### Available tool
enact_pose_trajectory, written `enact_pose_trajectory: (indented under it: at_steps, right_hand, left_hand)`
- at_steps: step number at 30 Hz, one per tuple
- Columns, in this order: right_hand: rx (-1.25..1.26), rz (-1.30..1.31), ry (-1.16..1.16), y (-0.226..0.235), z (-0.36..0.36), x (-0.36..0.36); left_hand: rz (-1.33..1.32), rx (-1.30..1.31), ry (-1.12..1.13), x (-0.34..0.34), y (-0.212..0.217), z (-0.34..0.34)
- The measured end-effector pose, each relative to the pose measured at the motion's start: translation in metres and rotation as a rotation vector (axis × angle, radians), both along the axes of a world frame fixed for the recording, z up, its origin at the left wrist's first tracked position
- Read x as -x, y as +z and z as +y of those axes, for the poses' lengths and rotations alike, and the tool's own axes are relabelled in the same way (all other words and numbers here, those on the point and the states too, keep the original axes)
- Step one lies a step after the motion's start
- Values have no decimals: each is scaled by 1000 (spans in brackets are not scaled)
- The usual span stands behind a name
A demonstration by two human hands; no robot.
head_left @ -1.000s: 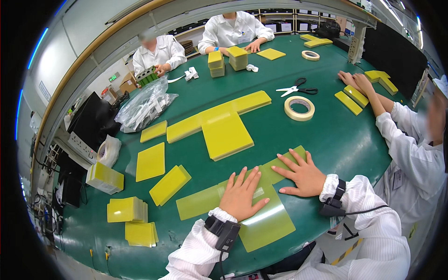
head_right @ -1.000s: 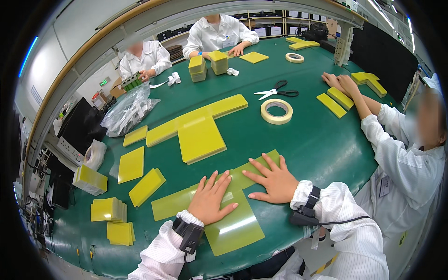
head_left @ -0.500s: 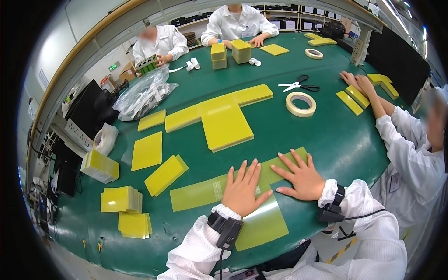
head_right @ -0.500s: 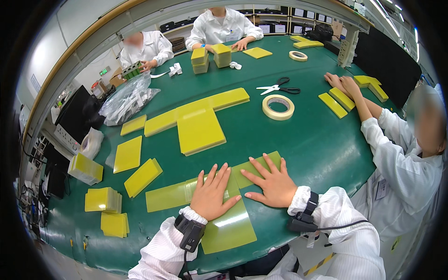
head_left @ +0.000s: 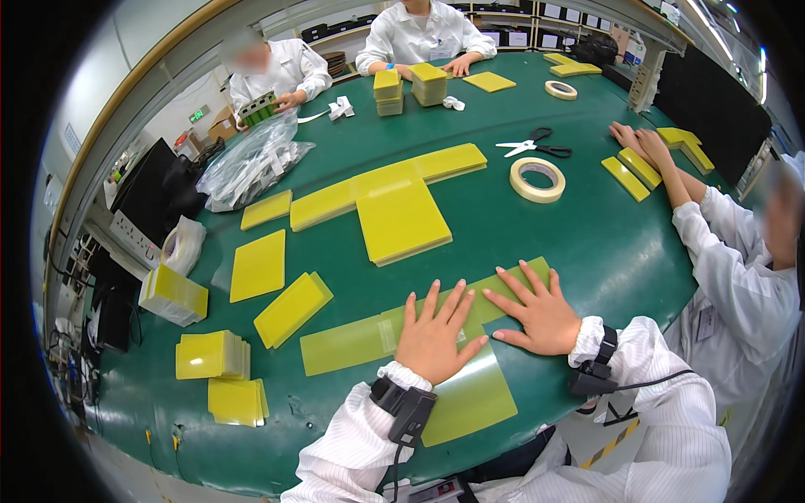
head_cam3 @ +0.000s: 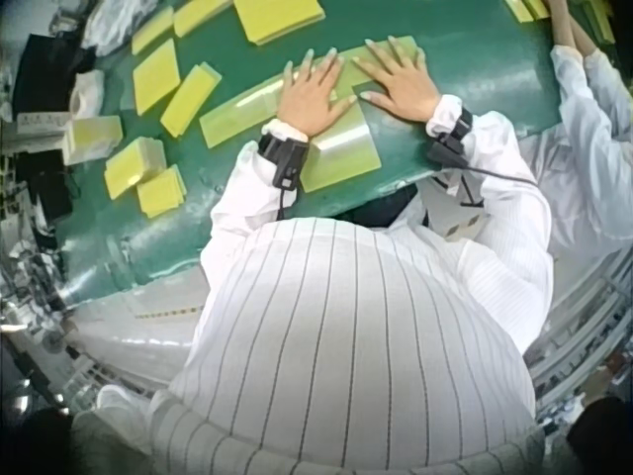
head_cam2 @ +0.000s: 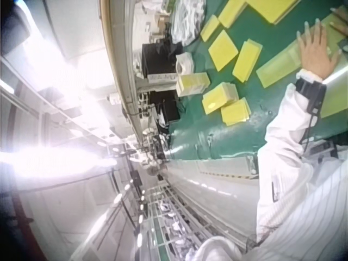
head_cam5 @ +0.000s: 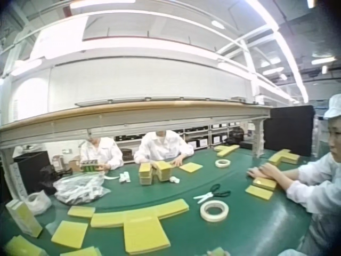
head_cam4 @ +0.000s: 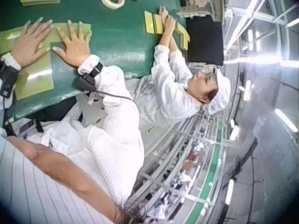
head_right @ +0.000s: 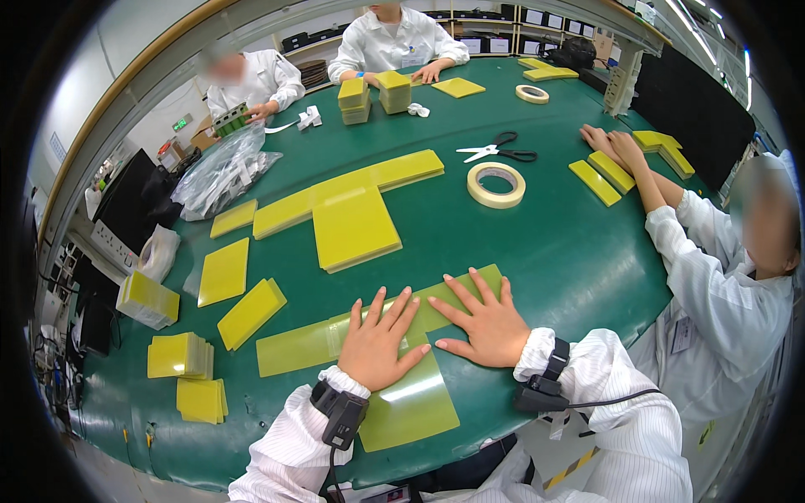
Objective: Applying adhesive film or tape to yellow rectangular electronic components at a factory assembly line.
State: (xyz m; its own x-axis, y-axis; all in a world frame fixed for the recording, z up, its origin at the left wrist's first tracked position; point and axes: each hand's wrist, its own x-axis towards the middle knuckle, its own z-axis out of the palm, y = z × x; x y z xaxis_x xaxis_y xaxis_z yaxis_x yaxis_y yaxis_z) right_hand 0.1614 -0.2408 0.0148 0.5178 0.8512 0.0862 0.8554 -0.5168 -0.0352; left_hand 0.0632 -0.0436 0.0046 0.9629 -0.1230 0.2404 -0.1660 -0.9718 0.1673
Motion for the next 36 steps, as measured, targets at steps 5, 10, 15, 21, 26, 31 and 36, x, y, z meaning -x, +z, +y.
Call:
enact_pose_trajectory:
  at_steps: [5, 10, 15, 21, 26, 31, 36]
  right_hand:
    - [-2, 30, -3, 0, 0, 0]
    - [24, 47, -27, 1, 5, 2]
    - [48, 47, -44, -4, 7, 0]
    - [45, 53, -48, -3, 9, 0]
    - [27, 48, -58, -3, 9, 1]
    - [18, 41, -68, -5, 9, 2]
    - [15, 42, -74, -5, 9, 2]
  left_hand:
    - [7, -30, -16, 1, 2, 0]
    - [6, -38, -16, 0, 1, 0]
    - [6, -32, -19, 0, 2, 0]
    - [3, -26, -19, 0, 1, 1]
    - [8, -21, -19, 0, 0, 1]
    - [16, -19, -22, 0, 1, 0]
    - [35, -27, -16, 1, 0, 0]
